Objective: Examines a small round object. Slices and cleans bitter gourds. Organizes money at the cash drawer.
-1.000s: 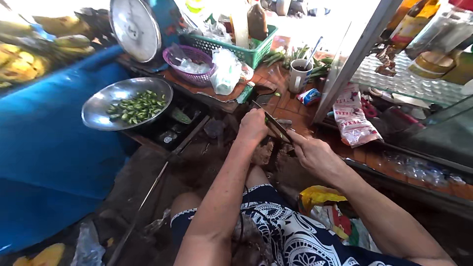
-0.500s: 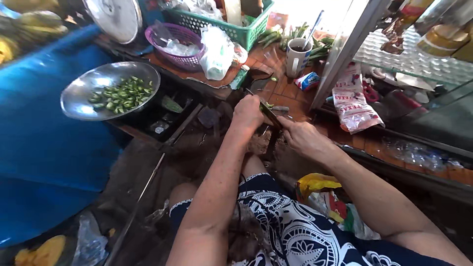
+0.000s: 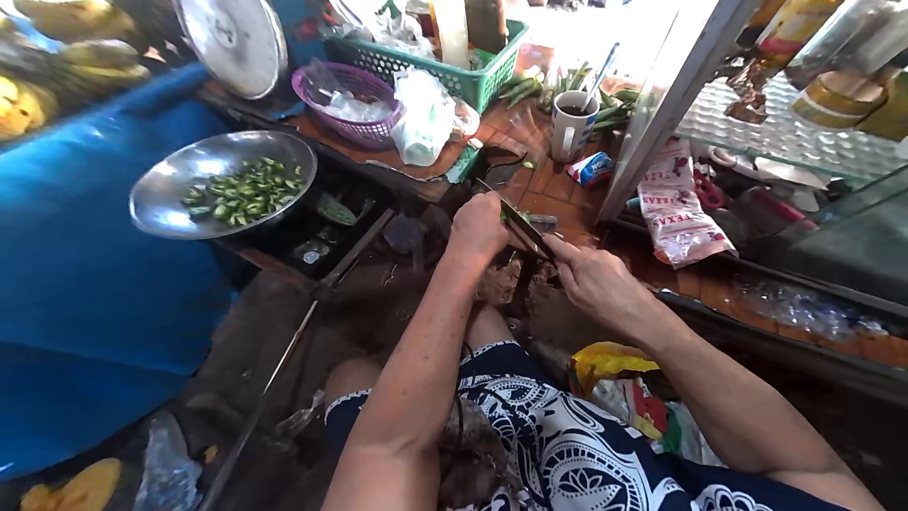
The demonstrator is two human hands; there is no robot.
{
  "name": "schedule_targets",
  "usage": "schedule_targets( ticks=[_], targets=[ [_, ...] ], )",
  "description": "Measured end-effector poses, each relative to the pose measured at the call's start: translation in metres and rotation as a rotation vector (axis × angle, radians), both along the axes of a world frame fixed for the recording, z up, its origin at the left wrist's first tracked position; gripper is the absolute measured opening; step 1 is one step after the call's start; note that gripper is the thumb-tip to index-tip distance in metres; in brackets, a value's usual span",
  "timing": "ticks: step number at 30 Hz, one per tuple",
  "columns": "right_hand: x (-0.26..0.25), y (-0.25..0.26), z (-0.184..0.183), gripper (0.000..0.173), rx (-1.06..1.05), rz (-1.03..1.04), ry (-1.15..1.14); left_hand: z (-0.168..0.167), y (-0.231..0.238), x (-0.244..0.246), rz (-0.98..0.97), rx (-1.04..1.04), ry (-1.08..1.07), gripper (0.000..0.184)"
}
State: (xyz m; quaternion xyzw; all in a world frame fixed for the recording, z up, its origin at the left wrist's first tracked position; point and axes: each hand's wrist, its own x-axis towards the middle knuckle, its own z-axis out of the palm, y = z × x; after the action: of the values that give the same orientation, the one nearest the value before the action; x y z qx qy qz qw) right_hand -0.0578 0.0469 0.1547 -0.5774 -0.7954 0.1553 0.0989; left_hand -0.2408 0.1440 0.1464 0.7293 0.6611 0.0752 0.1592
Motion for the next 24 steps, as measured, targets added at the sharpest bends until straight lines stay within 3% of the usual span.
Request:
schedule_targets(
  ticks=[7, 17, 24],
  targets=[
    [0.005, -0.011, -0.002, 0.045, 0.029, 0.025, -0.028, -0.001, -0.002, -0.001, -0.016, 0.016, -0.006, 0.030],
    [-0.011, 0.020, -0.013, 0.042, -0.038, 0.053, -0.074, 0.000, -0.002, 0.000, 0.000, 0.013, -0.003, 0.025],
    [0.012, 0.039, -0.013, 0.042, -0.190, -0.015, 0.296, -0.002, -0.002, -0.002, 0.003, 0.025, -0.035, 0.023]
  ],
)
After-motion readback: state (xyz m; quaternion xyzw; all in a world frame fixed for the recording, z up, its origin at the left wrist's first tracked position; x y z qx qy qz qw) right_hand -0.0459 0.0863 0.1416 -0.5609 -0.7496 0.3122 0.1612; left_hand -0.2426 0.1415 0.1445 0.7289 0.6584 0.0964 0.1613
